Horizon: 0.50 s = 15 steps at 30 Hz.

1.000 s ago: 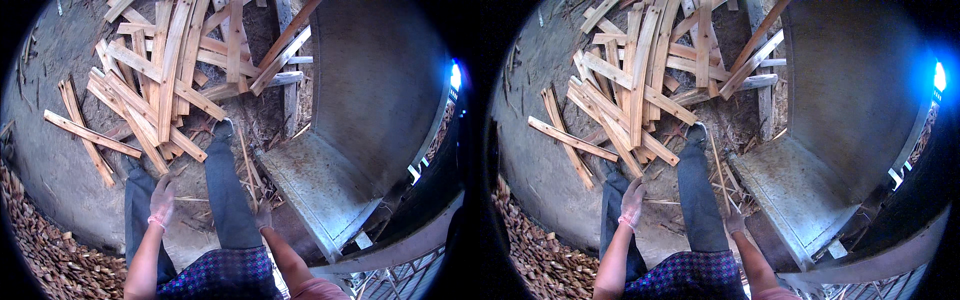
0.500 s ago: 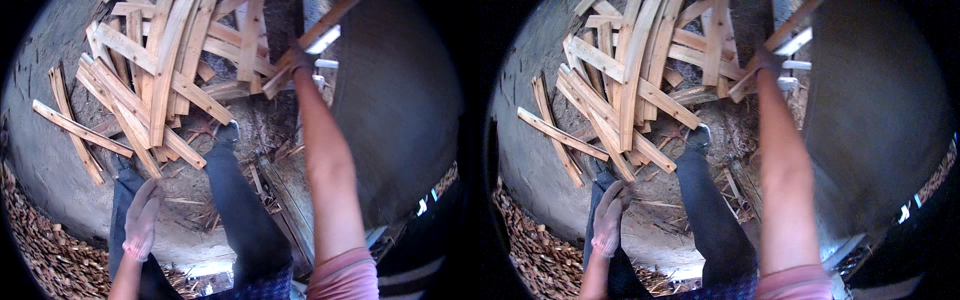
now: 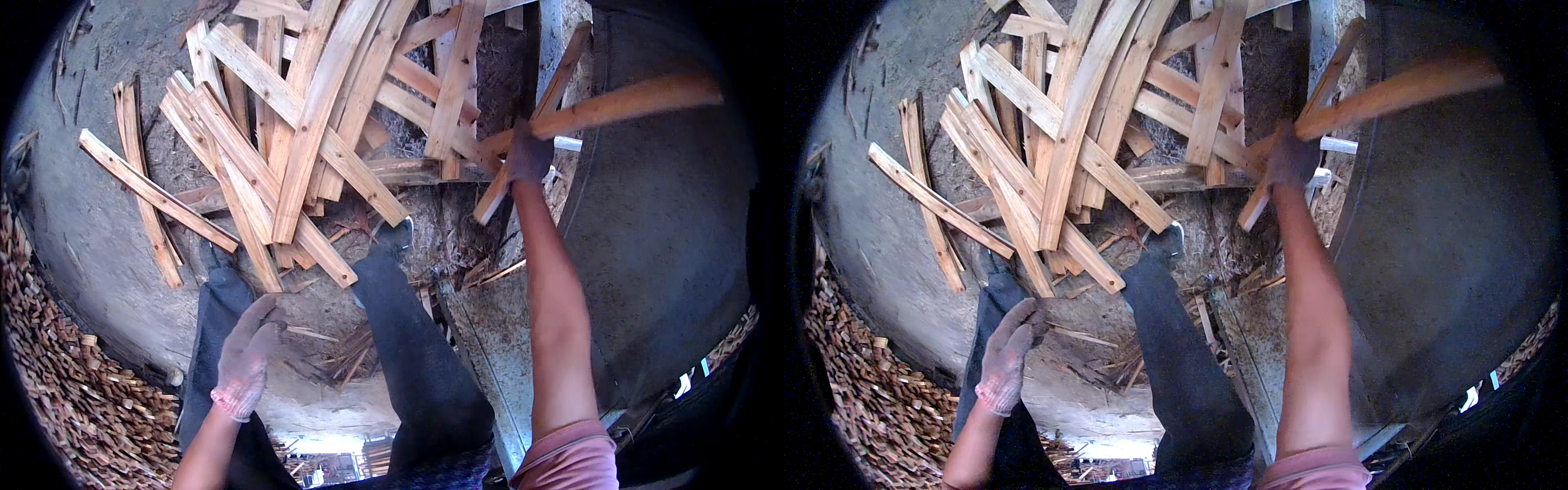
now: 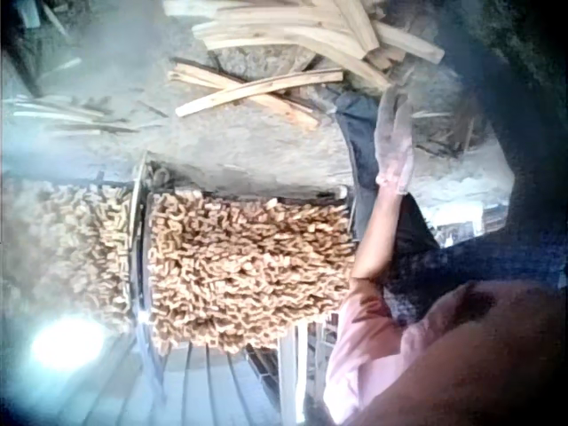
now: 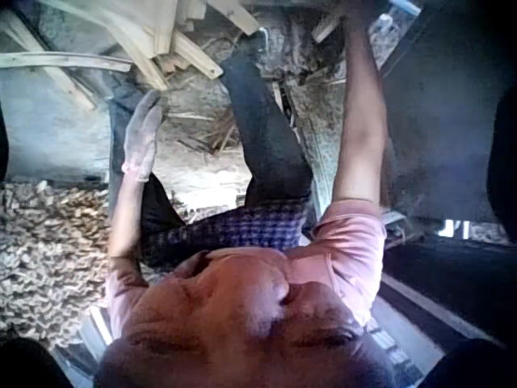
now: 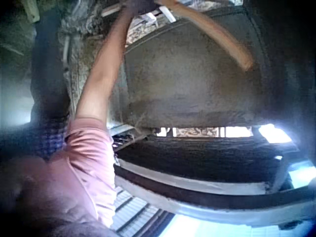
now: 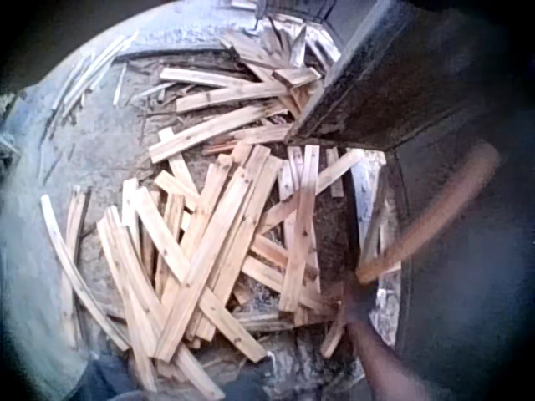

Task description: The person gathers and sorts thin wooden sticks and planks from the floor, then places them into a metal rack. They repeatedly pick up bundles of sticks, arrange them, and transfer them to the rack, continuing this cycle throughout the clip.

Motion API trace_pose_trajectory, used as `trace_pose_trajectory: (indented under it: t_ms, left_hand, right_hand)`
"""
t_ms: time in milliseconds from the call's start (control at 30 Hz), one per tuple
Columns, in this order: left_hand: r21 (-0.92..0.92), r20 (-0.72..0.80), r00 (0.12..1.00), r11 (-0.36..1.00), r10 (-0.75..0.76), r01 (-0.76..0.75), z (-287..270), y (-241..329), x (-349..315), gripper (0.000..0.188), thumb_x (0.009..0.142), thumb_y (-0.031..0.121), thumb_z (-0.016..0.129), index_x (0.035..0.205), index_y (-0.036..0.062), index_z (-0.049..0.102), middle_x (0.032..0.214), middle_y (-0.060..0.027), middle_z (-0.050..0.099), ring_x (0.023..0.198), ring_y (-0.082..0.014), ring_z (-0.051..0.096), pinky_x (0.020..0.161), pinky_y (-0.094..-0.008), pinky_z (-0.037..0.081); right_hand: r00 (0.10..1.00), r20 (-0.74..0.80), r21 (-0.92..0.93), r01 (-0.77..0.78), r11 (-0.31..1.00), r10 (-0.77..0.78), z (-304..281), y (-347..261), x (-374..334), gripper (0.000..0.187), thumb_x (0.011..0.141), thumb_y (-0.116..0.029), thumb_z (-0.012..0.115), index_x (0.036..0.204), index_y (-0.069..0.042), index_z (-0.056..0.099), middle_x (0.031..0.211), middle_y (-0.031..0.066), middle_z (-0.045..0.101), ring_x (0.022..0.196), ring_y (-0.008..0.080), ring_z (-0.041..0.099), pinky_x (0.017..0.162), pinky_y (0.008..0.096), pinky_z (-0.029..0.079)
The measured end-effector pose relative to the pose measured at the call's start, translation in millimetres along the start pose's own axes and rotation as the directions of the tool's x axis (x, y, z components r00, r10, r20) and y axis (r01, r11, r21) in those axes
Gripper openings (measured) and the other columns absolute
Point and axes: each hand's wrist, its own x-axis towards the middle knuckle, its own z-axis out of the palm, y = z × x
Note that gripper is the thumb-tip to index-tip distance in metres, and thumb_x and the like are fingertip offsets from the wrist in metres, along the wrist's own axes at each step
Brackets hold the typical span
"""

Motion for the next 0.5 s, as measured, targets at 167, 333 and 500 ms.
trace_pose_trajectory:
  t_ms: [167,333,500]
  left_hand:
    - [0.153,-0.041,0.997,0.987,0.061,-0.054,8,1,19,0.056,0.103,0.023,0.058,0.148,-0.0082,0.047,0.139,-0.0164,0.062,0.126,-0.0194,0.059,0.109,-0.0305,0.043]
    - [0.28,-0.11,0.984,0.955,0.139,-0.103,4,0,40,0.059,0.103,0.029,0.056,0.148,-0.0086,0.047,0.142,-0.0195,0.06,0.133,-0.025,0.056,0.114,-0.0334,0.039]
    - [0.381,-0.158,0.952,0.906,0.262,-0.186,-10,1,130,0.068,0.104,0.045,0.047,0.147,-0.0077,0.049,0.153,-0.0252,0.05,0.146,-0.0352,0.043,0.122,-0.0389,0.03]
  right_hand:
    - [0.985,-0.125,0.15,0.138,0.979,-0.119,-9,67,-28,0.076,0.092,-0.065,0.066,0.118,0.006,0.069,0.12,0.0261,0.072,0.113,0.0405,0.068,0.1,0.0492,0.051]
    - [0.997,-0.076,0.252,0.0,0.968,0.02,-69,22,-58,0.062,0.089,-0.052,0.077,0.115,0.004,0.071,0.114,0.0213,0.074,0.108,0.0335,0.07,0.096,0.0435,0.053]
    - [0.954,0.081,0.155,0.275,0.949,-0.289,-83,24,-85,0.053,0.092,-0.037,0.075,0.126,0.002,0.062,0.116,0.0192,0.069,0.11,0.0312,0.065,0.098,0.0425,0.049]
